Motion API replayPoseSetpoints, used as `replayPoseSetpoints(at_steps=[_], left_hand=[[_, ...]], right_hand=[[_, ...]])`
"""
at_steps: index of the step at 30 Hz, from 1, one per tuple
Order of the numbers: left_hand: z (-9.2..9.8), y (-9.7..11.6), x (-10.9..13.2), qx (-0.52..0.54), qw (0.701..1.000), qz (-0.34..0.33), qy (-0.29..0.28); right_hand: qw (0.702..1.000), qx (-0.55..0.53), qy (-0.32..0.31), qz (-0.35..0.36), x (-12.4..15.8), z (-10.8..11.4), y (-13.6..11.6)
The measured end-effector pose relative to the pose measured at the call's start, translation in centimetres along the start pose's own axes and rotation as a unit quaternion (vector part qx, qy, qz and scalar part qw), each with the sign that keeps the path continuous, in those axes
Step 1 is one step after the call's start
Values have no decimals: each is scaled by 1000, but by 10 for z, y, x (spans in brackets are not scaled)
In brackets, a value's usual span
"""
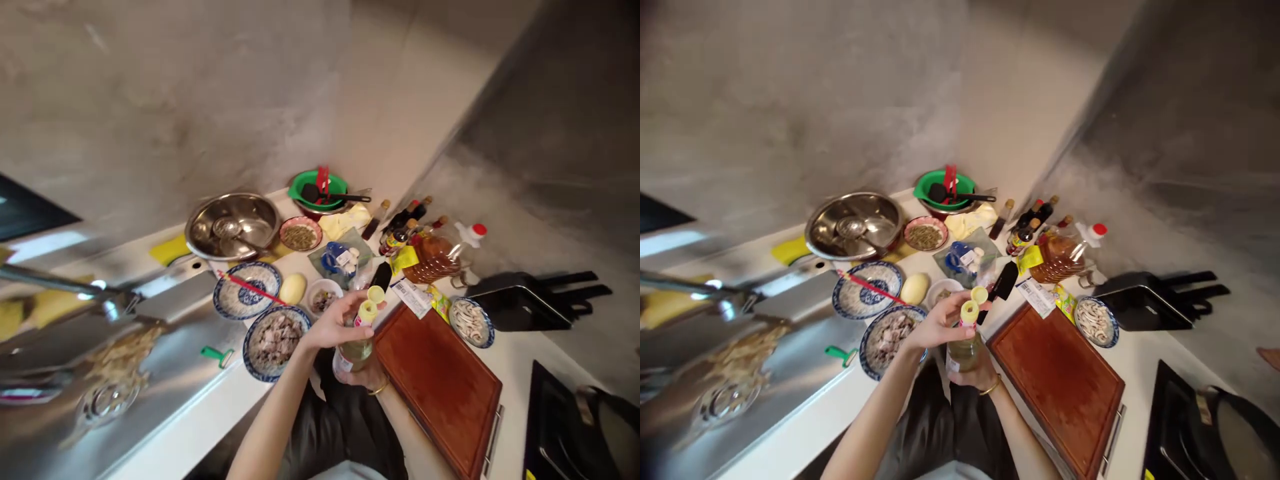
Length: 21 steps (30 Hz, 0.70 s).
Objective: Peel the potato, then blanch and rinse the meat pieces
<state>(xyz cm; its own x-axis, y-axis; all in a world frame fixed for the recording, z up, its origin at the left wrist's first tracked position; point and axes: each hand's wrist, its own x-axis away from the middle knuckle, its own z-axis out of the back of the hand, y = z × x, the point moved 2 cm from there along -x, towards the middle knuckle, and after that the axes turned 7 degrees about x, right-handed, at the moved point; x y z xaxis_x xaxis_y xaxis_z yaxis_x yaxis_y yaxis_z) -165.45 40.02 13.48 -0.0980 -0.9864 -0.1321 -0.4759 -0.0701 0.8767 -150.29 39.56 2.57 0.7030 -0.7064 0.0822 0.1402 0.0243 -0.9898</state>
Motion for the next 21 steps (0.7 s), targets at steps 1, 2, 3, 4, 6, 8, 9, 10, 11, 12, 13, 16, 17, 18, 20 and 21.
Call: replayPoseSetpoints(at_steps=[1,2,3,4,6,8,9,10,11,12,13,16,17,18,20,21], left_hand=[[-4,-1,-14,9,1000,6,-10],[-8,-3,-28,15,1000,7,-11],[-13,-7,-42,16,1000,6,-9],[-17,-13,-56,12,1000,5,-5],[-26,-27,-82,-3,1000,0,-6],[-32,-42,-107,-21,1000,-13,-11],[-34,-48,-119,-34,999,-22,-8],[-34,-54,-130,-52,998,-28,-2],[-34,-58,-141,-77,996,-34,8],[-34,-60,-152,-104,993,-40,22],[-34,-59,-162,-130,990,-50,37],[-32,-47,-194,-175,977,-99,66],[-31,-40,-205,-182,973,-122,74],[-29,-33,-215,-188,968,-145,84],[-22,-20,-236,-200,955,-189,108],[-17,-15,-245,-205,948,-208,123]], right_hand=[[1000,-18,-10,8,-1,6,0],[999,-34,-11,14,-3,13,1],[999,-46,-4,17,-5,20,4],[998,-57,15,18,-8,29,9],[996,-69,57,20,-14,47,22],[993,-72,84,28,-21,68,37],[993,-72,89,34,-25,78,43],[992,-72,93,43,-30,89,48],[992,-70,94,52,-37,99,51],[991,-67,95,61,-46,109,52],[991,-60,94,69,-56,119,50],[993,-12,77,90,-101,149,36],[993,6,70,95,-119,159,31],[993,18,64,99,-136,170,26],[992,29,61,104,-169,191,19],[991,43,76,105,-182,201,18]])
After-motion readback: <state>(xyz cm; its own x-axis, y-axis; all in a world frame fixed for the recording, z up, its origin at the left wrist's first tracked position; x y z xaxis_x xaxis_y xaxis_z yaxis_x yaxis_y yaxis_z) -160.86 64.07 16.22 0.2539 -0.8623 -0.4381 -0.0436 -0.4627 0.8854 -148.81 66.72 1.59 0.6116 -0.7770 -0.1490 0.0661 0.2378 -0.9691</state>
